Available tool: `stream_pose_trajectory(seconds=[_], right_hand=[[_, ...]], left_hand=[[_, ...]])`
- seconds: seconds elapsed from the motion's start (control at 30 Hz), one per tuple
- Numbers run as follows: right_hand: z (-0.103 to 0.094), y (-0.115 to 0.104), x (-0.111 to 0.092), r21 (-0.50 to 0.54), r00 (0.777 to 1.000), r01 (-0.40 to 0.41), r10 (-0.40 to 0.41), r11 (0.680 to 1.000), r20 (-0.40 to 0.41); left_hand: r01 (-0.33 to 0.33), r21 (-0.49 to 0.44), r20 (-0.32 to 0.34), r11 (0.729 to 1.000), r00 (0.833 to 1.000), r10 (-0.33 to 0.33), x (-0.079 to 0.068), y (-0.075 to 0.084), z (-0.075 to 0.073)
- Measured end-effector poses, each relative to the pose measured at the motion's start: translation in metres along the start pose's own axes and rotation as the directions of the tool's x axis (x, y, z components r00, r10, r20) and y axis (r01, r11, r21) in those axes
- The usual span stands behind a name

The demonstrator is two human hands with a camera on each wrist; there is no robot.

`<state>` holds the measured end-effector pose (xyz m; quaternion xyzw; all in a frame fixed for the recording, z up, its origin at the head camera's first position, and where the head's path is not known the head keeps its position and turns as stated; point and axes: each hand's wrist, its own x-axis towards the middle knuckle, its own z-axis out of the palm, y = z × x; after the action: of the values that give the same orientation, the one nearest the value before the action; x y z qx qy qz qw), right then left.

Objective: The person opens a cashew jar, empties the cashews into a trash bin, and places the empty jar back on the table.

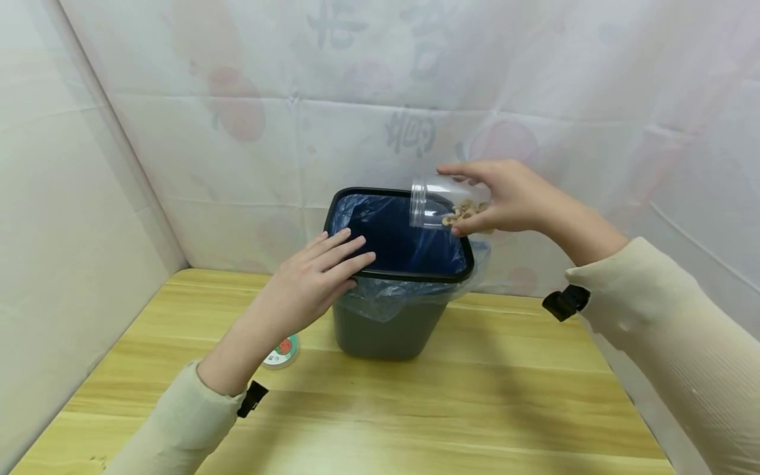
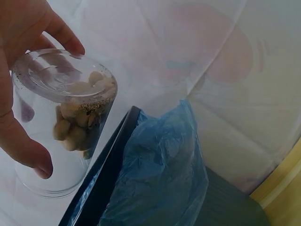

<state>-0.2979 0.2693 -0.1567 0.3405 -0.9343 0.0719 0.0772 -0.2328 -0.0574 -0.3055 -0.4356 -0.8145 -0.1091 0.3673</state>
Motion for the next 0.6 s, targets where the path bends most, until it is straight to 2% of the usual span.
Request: stream_pose_trajectory(seconds=[0.23,0.6], right_hand=[[-0.004,-0.006,0.007,-0.075,0.998,-0.03,0.034,0.997,0.053],[-0.006,-0.018,0.015,-0.175,0.994,-0.002,0.021,0.985,0.11]], left_hand=[[0.0,-0.006,-0.01,1.0,1.0,0.0,0.0,-0.001,0.0],[0.007,-0.012,-0.007,1.0,1.0,-0.007,-0.002,-0.002,0.0]])
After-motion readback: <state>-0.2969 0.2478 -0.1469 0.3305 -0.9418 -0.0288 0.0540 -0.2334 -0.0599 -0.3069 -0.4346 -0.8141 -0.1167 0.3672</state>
